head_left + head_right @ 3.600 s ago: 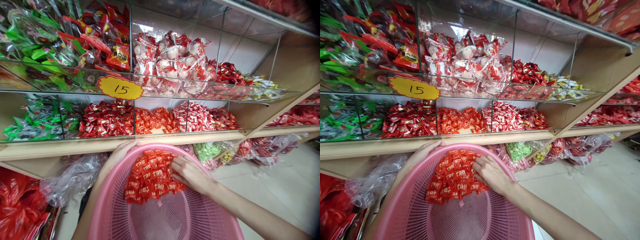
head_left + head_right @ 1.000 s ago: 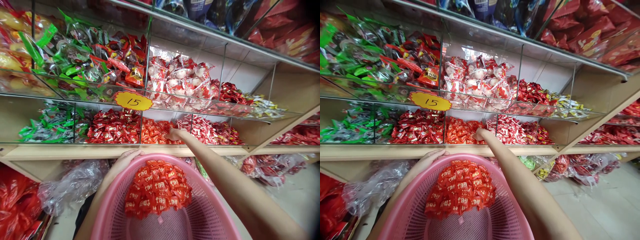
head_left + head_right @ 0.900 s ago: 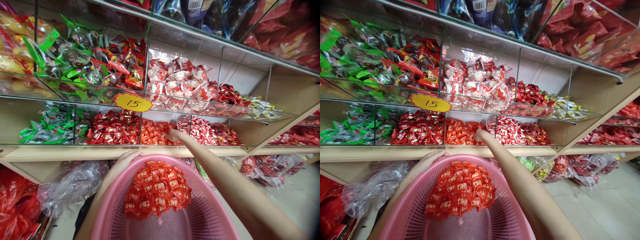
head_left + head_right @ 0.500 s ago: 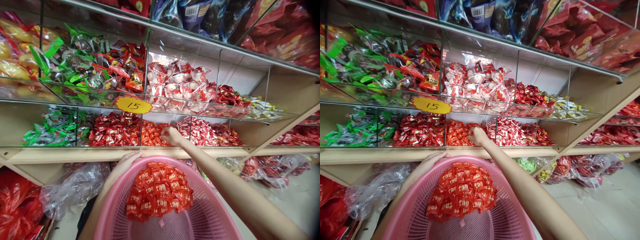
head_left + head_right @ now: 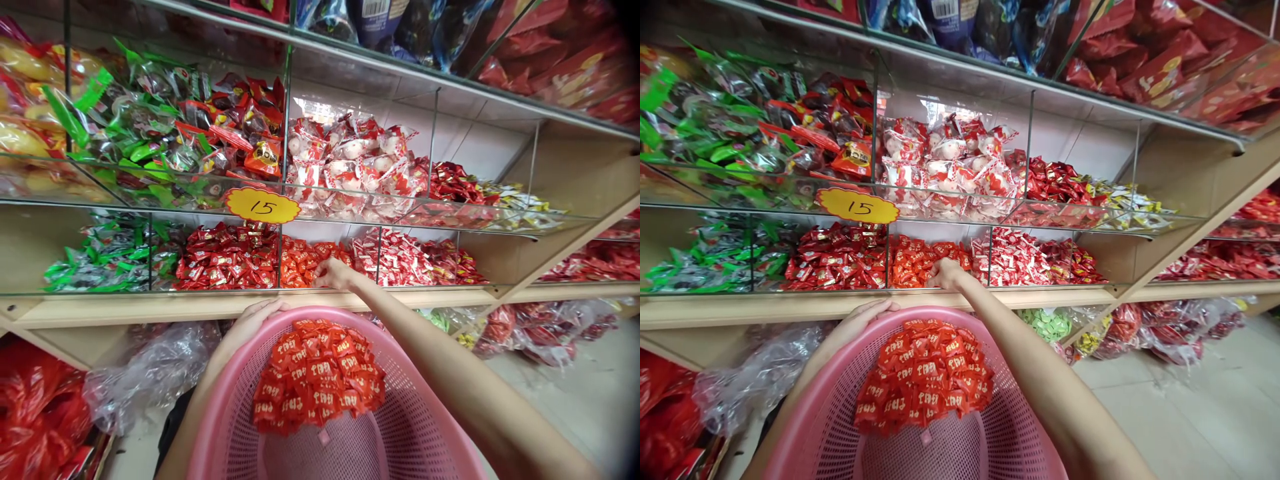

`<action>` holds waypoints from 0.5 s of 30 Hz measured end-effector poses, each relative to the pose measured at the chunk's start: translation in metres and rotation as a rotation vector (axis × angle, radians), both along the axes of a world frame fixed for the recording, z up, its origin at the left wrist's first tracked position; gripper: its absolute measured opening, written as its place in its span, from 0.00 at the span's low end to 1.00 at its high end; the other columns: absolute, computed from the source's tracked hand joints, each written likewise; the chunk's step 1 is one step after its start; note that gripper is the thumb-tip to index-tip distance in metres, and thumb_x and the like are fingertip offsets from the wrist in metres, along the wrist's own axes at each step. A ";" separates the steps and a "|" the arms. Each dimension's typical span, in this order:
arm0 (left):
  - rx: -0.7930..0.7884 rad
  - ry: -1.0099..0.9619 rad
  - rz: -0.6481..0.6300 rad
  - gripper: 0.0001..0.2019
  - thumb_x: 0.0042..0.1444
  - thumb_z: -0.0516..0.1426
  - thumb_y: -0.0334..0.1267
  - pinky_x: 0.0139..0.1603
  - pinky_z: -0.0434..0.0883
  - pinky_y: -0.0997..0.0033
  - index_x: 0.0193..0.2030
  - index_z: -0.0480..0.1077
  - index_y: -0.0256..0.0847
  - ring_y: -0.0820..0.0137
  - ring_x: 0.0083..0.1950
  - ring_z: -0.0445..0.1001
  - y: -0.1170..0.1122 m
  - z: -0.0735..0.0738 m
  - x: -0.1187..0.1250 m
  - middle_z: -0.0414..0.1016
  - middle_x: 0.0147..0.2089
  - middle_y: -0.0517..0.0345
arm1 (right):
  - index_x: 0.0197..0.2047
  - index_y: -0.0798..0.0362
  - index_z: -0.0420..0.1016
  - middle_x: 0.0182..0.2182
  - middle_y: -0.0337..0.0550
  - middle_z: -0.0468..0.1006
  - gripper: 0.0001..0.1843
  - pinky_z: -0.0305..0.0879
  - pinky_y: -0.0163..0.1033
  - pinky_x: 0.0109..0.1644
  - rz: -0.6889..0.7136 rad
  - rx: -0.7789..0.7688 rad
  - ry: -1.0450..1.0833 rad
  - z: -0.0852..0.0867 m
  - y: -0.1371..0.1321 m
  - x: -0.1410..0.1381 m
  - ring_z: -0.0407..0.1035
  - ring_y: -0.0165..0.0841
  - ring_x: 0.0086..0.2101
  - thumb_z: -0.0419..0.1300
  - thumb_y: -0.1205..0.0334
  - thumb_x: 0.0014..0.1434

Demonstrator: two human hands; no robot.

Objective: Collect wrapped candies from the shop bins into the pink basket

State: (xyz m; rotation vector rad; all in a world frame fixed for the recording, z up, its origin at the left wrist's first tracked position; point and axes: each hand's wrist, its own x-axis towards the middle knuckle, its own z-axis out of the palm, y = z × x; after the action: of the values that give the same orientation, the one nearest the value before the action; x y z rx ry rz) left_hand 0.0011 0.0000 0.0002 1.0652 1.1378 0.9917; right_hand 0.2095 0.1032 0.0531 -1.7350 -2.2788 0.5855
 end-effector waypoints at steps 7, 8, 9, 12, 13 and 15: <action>0.010 0.001 -0.013 0.16 0.49 0.58 0.50 0.44 0.67 0.67 0.38 0.77 0.41 0.64 0.39 0.75 -0.001 0.002 0.000 0.80 0.37 0.54 | 0.37 0.59 0.73 0.30 0.40 0.74 0.15 0.60 0.33 0.33 0.081 0.177 0.369 0.024 -0.024 0.019 0.65 0.28 0.29 0.62 0.56 0.50; 0.012 0.005 -0.010 0.16 0.49 0.59 0.50 0.45 0.67 0.67 0.38 0.77 0.42 0.65 0.39 0.75 -0.001 0.002 0.000 0.80 0.38 0.54 | 0.36 0.58 0.73 0.30 0.41 0.74 0.15 0.61 0.35 0.35 0.124 0.210 0.418 0.028 -0.032 0.022 0.65 0.29 0.29 0.61 0.55 0.51; 0.016 0.009 -0.007 0.15 0.48 0.59 0.50 0.45 0.67 0.67 0.37 0.77 0.42 0.65 0.39 0.75 -0.001 0.002 0.000 0.80 0.38 0.55 | 0.36 0.58 0.73 0.32 0.42 0.74 0.14 0.61 0.36 0.36 0.169 0.238 0.436 0.030 -0.043 0.026 0.65 0.29 0.31 0.61 0.55 0.51; 0.029 0.018 -0.005 0.14 0.48 0.59 0.49 0.47 0.66 0.66 0.37 0.77 0.44 0.64 0.41 0.75 0.000 0.001 0.000 0.80 0.40 0.56 | 0.38 0.56 0.73 0.35 0.44 0.74 0.11 0.62 0.40 0.41 0.299 0.281 0.330 0.027 -0.080 0.035 0.66 0.33 0.35 0.60 0.58 0.54; 0.034 0.021 -0.007 0.14 0.48 0.59 0.49 0.48 0.66 0.66 0.37 0.78 0.44 0.64 0.41 0.75 0.000 0.001 0.000 0.80 0.40 0.56 | 0.39 0.56 0.73 0.35 0.45 0.74 0.11 0.62 0.41 0.42 0.341 0.283 0.253 0.022 -0.093 0.037 0.66 0.34 0.36 0.60 0.59 0.55; 0.041 0.027 -0.008 0.14 0.48 0.59 0.49 0.48 0.66 0.66 0.37 0.78 0.44 0.64 0.41 0.75 0.000 0.002 0.001 0.80 0.39 0.57 | 0.42 0.56 0.73 0.37 0.47 0.73 0.11 0.61 0.43 0.44 0.411 0.278 0.092 0.011 -0.115 0.040 0.65 0.36 0.39 0.59 0.61 0.56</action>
State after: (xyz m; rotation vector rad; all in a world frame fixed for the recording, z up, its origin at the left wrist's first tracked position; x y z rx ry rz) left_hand 0.0019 0.0001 0.0019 1.1182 1.1379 1.0011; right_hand 0.2497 -0.0118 0.0644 -1.1005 -2.5208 0.3810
